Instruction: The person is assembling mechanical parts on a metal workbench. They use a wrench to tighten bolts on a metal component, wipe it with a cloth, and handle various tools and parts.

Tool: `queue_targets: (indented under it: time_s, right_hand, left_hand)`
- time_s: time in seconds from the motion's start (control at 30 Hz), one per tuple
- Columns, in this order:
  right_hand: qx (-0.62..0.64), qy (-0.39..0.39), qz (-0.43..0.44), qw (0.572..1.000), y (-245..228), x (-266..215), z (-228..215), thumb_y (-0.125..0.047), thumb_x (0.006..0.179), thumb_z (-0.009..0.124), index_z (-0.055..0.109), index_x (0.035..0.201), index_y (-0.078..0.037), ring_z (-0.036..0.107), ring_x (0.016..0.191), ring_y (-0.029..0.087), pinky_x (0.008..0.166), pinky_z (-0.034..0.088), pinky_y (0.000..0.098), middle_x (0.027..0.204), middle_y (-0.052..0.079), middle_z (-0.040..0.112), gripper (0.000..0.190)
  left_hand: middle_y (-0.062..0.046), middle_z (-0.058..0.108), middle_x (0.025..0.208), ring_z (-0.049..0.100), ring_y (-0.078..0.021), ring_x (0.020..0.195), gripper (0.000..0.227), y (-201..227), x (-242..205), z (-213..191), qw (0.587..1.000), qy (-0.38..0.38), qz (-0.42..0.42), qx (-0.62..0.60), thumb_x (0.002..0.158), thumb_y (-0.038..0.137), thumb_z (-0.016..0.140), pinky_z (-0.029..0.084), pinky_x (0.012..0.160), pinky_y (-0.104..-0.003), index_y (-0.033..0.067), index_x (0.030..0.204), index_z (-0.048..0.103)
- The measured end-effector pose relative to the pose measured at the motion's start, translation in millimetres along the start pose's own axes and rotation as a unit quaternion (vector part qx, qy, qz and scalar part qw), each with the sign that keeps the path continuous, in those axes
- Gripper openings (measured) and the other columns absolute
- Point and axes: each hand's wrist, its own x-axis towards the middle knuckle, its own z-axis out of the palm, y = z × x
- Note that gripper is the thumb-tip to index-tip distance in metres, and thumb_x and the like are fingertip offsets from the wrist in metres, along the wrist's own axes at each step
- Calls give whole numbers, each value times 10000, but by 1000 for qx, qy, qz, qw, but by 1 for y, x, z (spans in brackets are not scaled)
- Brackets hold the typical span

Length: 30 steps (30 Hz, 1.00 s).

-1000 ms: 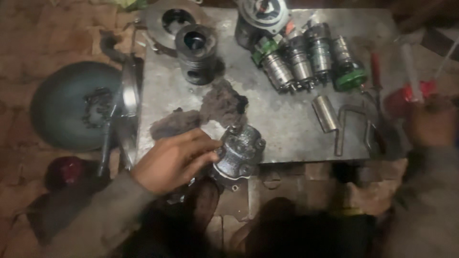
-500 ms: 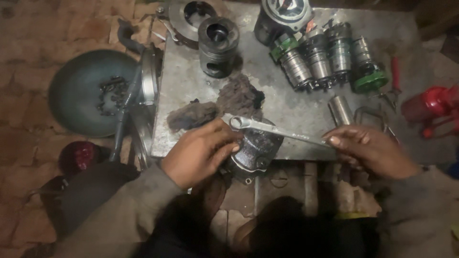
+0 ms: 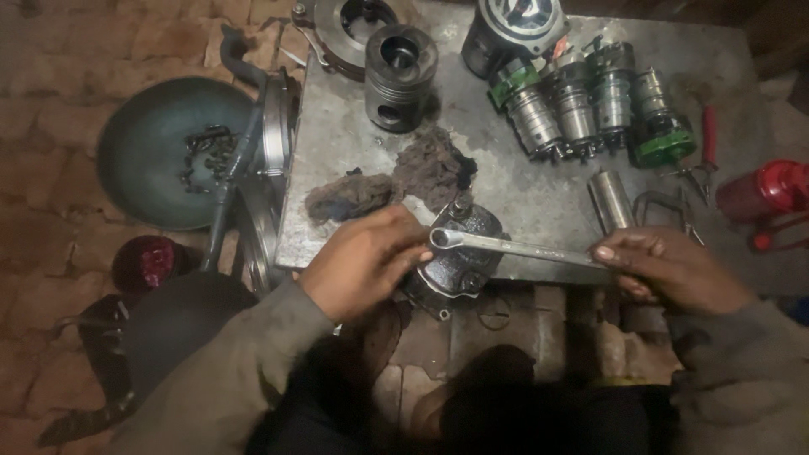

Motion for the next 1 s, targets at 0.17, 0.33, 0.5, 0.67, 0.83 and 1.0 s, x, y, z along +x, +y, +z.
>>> queue_targets:
  time_s: [0.17,0.33,0.5,0.67,0.83,1.0]
  right_hand:
    - [24,-24,8,999,-15,0,15,-282,949,643,732,988,-3,385,488,139,440,298,314,579,31,460,296]
    - [-37,14,-37,999,-34,5,19,-278,927,660,704,960,-27,435,511,139,470,357,305,617,29,505,257]
    - [42,104,-155,982,-35,20,22,-370,931,726,546,974,-50,501,642,115,544,400,286,767,12,569,370]
    - [-121,172,-108,972,-32,-46,48,-403,931,619,729,1041,-103,636,791,113,679,495,227,905,12,694,338]
    - [-245,126,-189,942,-42,-123,126,-350,887,637,721,996,-112,641,868,155,709,509,286,943,23,680,275]
    - [-373,58,-398,836,-86,-127,209,-296,843,656,714,951,-120,646,945,197,739,522,344,981,33,666,215]
  left_hand:
    - [-81,670,1138,704,-237,920,407,7,-3,-1,1000,26,3,9,904,275,760,591,792,-336,69,1238,654]
    - [-80,701,1133,729,-231,856,205,5,-7,1,994,58,57,77,930,237,759,598,729,-345,63,1013,688]
    - [-87,698,1063,717,-280,905,156,3,-12,7,980,98,114,131,918,185,775,583,762,-377,66,967,686]
    - [-87,702,1113,721,-292,944,161,7,-12,7,983,110,107,96,931,181,759,587,799,-378,55,998,685]
    - [-118,690,1218,698,-317,1099,294,0,-24,18,986,142,74,52,921,194,778,570,918,-383,57,1153,660]
    - [-181,625,1314,623,-312,1181,832,0,-33,61,975,184,-95,-83,733,308,893,516,1006,-420,39,1416,501]
